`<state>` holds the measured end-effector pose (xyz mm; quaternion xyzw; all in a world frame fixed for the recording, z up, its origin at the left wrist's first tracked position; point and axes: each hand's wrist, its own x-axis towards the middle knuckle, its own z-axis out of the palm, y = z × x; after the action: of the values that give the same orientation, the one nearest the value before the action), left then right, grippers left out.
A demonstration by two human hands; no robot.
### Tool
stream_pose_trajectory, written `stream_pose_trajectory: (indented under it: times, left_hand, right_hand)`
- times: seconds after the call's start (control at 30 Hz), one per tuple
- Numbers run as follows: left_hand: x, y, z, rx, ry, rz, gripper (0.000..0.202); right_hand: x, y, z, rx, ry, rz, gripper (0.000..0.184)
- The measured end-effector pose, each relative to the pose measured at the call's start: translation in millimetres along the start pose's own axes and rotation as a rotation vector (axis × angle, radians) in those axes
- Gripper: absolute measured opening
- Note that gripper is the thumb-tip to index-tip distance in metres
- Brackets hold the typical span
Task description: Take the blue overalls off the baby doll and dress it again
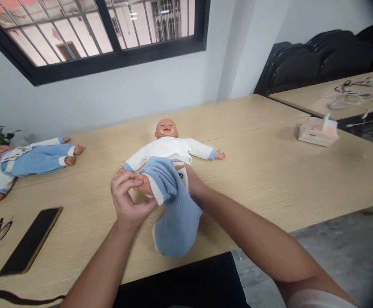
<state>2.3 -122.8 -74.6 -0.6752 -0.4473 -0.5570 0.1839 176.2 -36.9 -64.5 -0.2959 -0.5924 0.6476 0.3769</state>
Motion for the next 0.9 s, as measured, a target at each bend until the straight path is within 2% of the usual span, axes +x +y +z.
stream_pose_trajectory:
  times: [0.07, 0.17, 0.23, 0.3, 0.33, 0.4, 0.47, 0.53, 0.63, 0.7, 0.73, 0.83, 0.9]
  left_hand:
    - [1.1, 0.3, 1.7, -0.058, -0.018, -0.059, 0.062]
    - [1.3, -0.6, 3.5, -0.052, -0.048, -0.212, 0.068]
    - [2.3, -1.4, 2.2, -0.045, -0.044, -0.26, 0.066]
    - [5.7, -0.8, -1.2, -0.074, 0.013, -0.203, 0.062]
    - [8.1, 0.5, -3.3, -0.091, 0.047, -0.147, 0.062]
    - [12.6, 6.0, -6.8, -0.113, 0.049, -0.017, 0.061]
    - [14.2, 14.9, -7.8, -0.144, -0.032, 0.088, 0.057]
    - [11.5, 25.2, -6.0, -0.203, -0.11, 0.145, 0.051]
    - [4.1, 36.6, -1.6, -0.322, -0.222, 0.197, 0.042]
    - [2.6, 39.0, -0.8, -0.382, -0.356, 0.249, 0.038]
    - [3.7, 38.8, -1.5, -0.402, -0.423, 0.27, 0.037]
    - [11.4, 36.0, -6.6, -0.436, -0.591, 0.255, 0.033]
    - [15.1, 35.6, -10.3, -0.44, -0.759, 0.201, 0.033]
  right_hand:
    - [-0.6, -1.7, -2.3, 0.116, -0.01, 0.018, 0.034]
    - [-0.6, -5.2, -13.3, 0.174, -0.09, 0.111, 0.056]
    - [-0.8, -9.8, -24.4, 0.04, -0.211, 0.108, 0.054]
    - [0.9, -13.3, -36.4, -0.153, -0.259, 0.039, 0.045]
    - [3.3, -13.3, -42.6, -0.247, -0.219, -0.011, 0.042]
    - [12.2, -8.6, -56.2, -0.419, 0.012, -0.098, 0.035]
    - [24.7, 1.5, -71.5, -0.558, 0.319, -0.118, 0.028]
    - [36.9, 12.3, -86.4, -0.62, 0.534, -0.081, 0.027]
    - [47.2, 20.4, -99.8, -0.585, 0.625, -0.052, 0.031]
    - [47.3, 18.3, -100.7, -0.516, 0.593, -0.105, 0.032]
    - [45.6, 15.6, -99.7, -0.467, 0.535, -0.143, 0.033]
    - [36.8, 5.3, -98.3, -0.277, 0.228, -0.207, 0.039]
    - [30.3, 0.0, -101.8, -0.131, 0.021, -0.168, 0.046]
